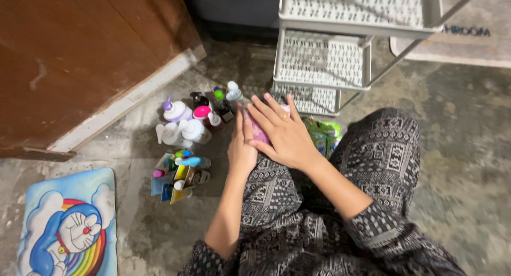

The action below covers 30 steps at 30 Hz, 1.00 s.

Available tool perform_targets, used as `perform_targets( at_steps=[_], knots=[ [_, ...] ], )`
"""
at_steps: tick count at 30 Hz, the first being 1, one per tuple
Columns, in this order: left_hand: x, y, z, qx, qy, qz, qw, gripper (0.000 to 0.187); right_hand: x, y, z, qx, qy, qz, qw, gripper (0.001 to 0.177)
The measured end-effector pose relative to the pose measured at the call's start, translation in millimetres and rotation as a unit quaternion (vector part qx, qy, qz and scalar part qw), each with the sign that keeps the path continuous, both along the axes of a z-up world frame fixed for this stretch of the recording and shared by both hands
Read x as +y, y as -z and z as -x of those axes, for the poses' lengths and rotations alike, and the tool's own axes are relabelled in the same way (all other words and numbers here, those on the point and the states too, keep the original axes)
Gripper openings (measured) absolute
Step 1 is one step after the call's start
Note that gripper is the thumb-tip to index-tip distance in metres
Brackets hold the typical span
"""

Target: The person sits on the floor and wipes the shelves and vertical supports of a white plastic rack using a pink cloth. They clean each shelf individually, moving from the top shelf down to the bottom shelf, and also wipe the side supports of the rack.

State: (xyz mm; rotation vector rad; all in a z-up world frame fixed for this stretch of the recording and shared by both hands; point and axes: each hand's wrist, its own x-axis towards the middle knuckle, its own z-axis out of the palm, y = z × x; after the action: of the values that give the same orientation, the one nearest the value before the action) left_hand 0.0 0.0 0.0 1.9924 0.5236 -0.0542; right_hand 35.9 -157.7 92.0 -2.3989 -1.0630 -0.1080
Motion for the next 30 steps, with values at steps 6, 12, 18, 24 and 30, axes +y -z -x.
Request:
perform_targets(
  at_steps=[6, 12, 18, 24, 30],
  knots=[
    [14.0, 75.8, -37.1, -0.161, 0.024, 0.147, 0.976, 0.058, -14.5, -35.0, -1.7, -0.115, -0.053, -0.017, 0.992, 0.076],
    [13.1, 18.3, -85.1, -0.149, -0.056, 0.214, 0.964, 0.059, -25.8, -28.3, -11.5, -0.078, -0.039, 0.017, 0.996, 0.042],
    [-26.2, -124.8, -136.2, -0.427, -0.010, 0.034, 0.903, 0.054, -46.6, -31.1, -41.3, 0.361, 0.230, -0.528, 0.734, 0.039],
    [-59.3, -239.1, -199.6, -0.556, 0.051, 0.080, 0.826, 0.048, -60.4, -183.0, -68.0, -0.173, 0.087, -0.644, 0.740, 0.049],
    [-79.8, -270.0, -226.1, -0.465, 0.083, 0.126, 0.872, 0.046, -37.5, -288.6, -117.3, -0.423, 0.343, -0.118, 0.830, 0.037]
  ],
)
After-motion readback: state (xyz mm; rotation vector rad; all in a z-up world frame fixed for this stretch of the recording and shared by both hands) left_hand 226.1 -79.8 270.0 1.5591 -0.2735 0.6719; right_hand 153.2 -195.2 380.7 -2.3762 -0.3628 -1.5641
